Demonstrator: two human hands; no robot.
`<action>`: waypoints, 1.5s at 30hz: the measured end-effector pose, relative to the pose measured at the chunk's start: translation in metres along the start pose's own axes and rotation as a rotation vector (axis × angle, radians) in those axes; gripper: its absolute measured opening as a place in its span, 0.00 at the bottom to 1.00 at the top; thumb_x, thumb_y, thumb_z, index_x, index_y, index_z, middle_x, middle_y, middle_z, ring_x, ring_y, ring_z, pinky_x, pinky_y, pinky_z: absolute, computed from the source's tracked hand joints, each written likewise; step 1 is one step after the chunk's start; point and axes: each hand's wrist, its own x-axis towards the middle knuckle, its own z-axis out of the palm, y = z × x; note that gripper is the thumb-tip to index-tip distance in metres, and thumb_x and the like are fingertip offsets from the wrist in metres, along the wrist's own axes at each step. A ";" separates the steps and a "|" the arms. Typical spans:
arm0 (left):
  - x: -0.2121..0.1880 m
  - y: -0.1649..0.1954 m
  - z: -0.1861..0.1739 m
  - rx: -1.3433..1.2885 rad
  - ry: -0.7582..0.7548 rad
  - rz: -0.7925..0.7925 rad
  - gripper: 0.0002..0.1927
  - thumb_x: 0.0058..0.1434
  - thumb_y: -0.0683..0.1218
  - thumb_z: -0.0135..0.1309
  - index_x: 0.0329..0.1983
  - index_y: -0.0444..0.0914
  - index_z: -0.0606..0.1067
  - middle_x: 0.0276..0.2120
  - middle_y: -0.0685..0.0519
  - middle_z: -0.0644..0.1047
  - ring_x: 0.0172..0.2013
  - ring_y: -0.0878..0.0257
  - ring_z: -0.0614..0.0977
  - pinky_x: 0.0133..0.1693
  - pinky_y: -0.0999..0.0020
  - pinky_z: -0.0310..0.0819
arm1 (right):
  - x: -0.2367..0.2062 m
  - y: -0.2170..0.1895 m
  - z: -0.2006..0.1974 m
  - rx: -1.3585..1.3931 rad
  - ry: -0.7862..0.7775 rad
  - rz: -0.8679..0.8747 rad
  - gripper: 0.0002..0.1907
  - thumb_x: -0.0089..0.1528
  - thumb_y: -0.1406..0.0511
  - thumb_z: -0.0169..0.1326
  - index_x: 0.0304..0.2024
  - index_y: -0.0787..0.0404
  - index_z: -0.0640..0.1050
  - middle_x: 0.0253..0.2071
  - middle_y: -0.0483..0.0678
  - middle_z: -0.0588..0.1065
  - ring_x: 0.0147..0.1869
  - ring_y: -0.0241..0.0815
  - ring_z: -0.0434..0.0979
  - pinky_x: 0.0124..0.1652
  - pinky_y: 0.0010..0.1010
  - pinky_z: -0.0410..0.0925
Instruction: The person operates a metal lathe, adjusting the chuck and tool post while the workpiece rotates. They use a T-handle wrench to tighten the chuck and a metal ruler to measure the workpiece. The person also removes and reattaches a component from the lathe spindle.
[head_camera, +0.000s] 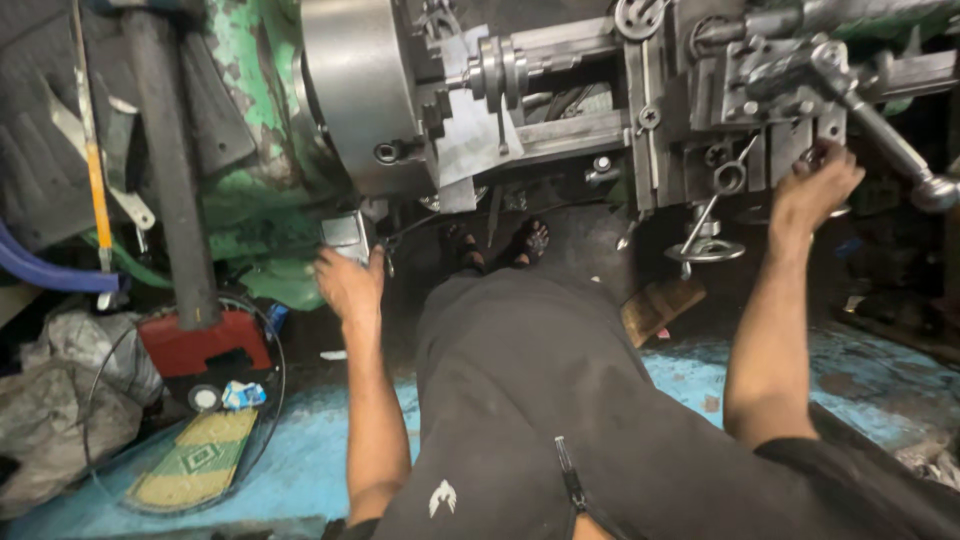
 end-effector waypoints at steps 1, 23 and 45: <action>0.001 -0.001 -0.001 0.018 -0.039 -0.012 0.47 0.57 0.65 0.66 0.60 0.23 0.63 0.50 0.27 0.72 0.51 0.32 0.75 0.55 0.43 0.68 | 0.002 0.004 0.005 -0.061 -0.023 -0.071 0.26 0.51 0.83 0.59 0.53 0.72 0.78 0.51 0.60 0.76 0.51 0.62 0.73 0.49 0.47 0.68; 0.007 -0.013 0.020 -0.187 0.071 -0.052 0.44 0.51 0.63 0.69 0.58 0.26 0.70 0.50 0.30 0.74 0.53 0.34 0.75 0.57 0.45 0.67 | -0.132 -0.247 0.141 0.547 -1.219 0.061 0.15 0.61 0.65 0.54 0.51 0.59 0.79 0.41 0.55 0.82 0.50 0.55 0.82 0.51 0.43 0.72; 0.030 -0.093 0.057 -0.594 -0.287 -0.152 0.33 0.52 0.53 0.69 0.55 0.28 0.74 0.48 0.41 0.79 0.47 0.55 0.78 0.52 0.61 0.71 | -0.160 -0.225 0.285 0.128 -1.434 0.523 0.28 0.64 0.47 0.47 0.54 0.59 0.79 0.48 0.63 0.79 0.58 0.63 0.77 0.56 0.48 0.69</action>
